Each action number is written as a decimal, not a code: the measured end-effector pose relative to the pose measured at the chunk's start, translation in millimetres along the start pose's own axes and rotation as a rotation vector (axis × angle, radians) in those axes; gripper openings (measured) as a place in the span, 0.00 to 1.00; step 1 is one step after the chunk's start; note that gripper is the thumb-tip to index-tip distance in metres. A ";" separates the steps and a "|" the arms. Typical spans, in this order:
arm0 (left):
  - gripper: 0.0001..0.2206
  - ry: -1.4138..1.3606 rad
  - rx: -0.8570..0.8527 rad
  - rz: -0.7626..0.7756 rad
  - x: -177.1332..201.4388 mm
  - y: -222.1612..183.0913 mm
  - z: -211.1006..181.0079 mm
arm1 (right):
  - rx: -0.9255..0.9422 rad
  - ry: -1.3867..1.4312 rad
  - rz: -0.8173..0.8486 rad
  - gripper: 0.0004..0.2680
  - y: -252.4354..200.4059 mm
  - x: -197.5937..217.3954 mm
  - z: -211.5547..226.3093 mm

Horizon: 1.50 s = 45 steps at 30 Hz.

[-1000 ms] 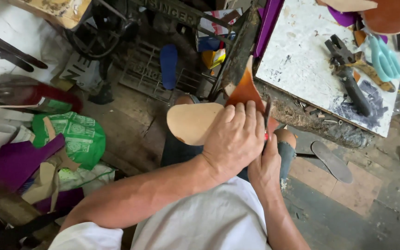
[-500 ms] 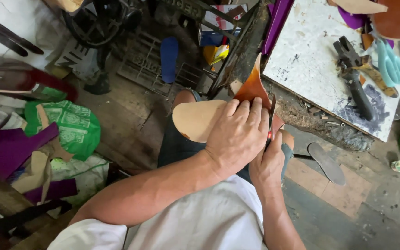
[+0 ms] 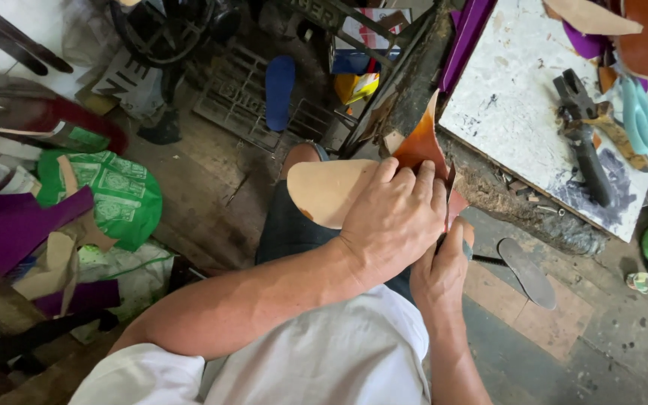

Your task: The person is refining the edges of leather sole components by trimming them with a utility knife at a workbench.

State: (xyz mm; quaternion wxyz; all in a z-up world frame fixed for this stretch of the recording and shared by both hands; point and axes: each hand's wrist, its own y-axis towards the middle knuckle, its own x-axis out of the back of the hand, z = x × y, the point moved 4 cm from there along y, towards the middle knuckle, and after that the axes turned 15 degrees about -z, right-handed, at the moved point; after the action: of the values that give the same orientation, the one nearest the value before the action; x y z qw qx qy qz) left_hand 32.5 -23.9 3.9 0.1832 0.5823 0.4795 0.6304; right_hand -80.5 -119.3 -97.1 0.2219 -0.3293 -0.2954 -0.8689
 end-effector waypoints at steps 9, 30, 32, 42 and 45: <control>0.11 -0.019 0.007 0.049 1.7 0.9 4.3 | 0.073 0.109 0.048 0.13 33.5 28.2 88.1; 0.11 -0.101 -0.021 0.057 -13.5 -8.7 12.8 | 0.133 -0.021 0.217 0.10 51.4 42.1 77.3; 0.11 -0.104 -0.032 0.061 -13.4 -10.5 12.7 | 0.166 -0.063 0.214 0.11 53.9 35.6 55.5; 0.08 0.057 -0.172 -0.104 44.1 20.8 11.8 | -0.205 0.197 0.140 0.16 15.3 16.6 43.3; 0.06 0.232 -0.194 -0.008 31.0 8.9 7.6 | -0.311 0.361 0.126 0.15 6.4 3.4 41.1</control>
State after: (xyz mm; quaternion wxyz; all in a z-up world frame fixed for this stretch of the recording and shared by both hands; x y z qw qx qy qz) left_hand 34.5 -0.6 27.4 0.1844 0.4830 0.4368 0.7362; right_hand -61.0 -97.5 -67.3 0.2717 -0.2167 -0.0927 -0.9331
